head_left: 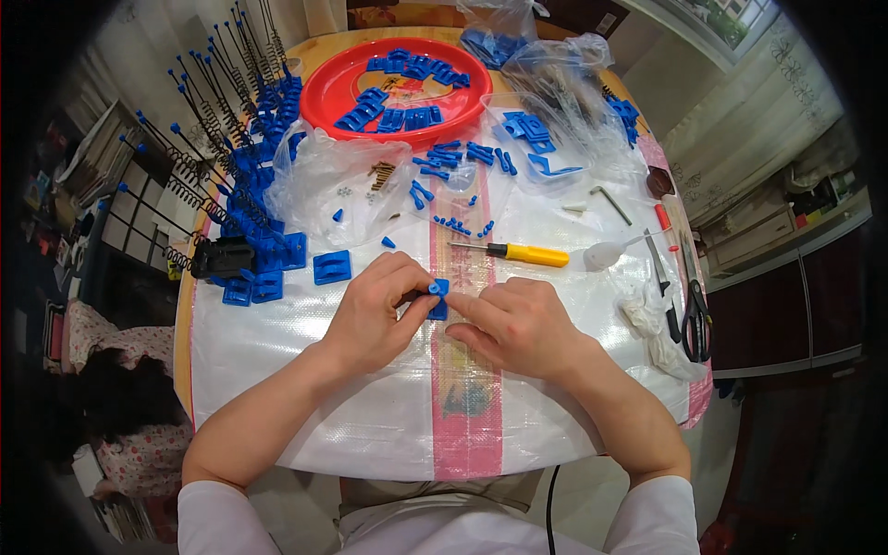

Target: The user is assembling small blue plastic components with a metal pin and a spring using a screwdriver.

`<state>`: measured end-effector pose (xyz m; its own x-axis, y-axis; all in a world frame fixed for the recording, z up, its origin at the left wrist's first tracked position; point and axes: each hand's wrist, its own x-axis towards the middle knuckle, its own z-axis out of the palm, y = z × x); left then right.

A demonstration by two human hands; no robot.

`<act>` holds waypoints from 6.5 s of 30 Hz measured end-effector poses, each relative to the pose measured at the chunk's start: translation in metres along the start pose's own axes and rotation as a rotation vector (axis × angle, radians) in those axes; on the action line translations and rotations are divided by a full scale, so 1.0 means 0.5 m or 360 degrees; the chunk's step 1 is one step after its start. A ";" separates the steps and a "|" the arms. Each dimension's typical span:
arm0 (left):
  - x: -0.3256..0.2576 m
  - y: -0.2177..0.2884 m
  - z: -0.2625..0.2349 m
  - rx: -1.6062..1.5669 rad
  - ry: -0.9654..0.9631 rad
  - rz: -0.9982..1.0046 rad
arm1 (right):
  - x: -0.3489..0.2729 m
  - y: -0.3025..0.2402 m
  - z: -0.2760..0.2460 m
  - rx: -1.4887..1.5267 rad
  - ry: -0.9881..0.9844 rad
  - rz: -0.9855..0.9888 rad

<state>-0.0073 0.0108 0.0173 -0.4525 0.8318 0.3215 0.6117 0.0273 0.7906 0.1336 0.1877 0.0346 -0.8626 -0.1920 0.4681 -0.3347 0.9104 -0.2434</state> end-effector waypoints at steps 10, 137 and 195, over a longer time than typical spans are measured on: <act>-0.002 -0.003 0.003 -0.0052 0.0030 -0.0008 | -0.011 -0.061 -0.238 -0.0179 0.0858 -0.0148; 0.001 -0.007 -0.025 -0.1752 0.0404 -0.0317 | -0.039 -0.013 -0.014 0.0971 0.0390 0.0662; -0.036 0.027 0.013 -0.1853 -0.0343 -0.0400 | -0.036 -0.036 -0.028 0.2759 -0.0829 0.1132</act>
<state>0.0135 -0.0002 0.0190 -0.2898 0.9532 0.0859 -0.4780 -0.2219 0.8499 0.1602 0.1800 0.0424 -0.8890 -0.3793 -0.2567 0.4003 -0.3710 -0.8380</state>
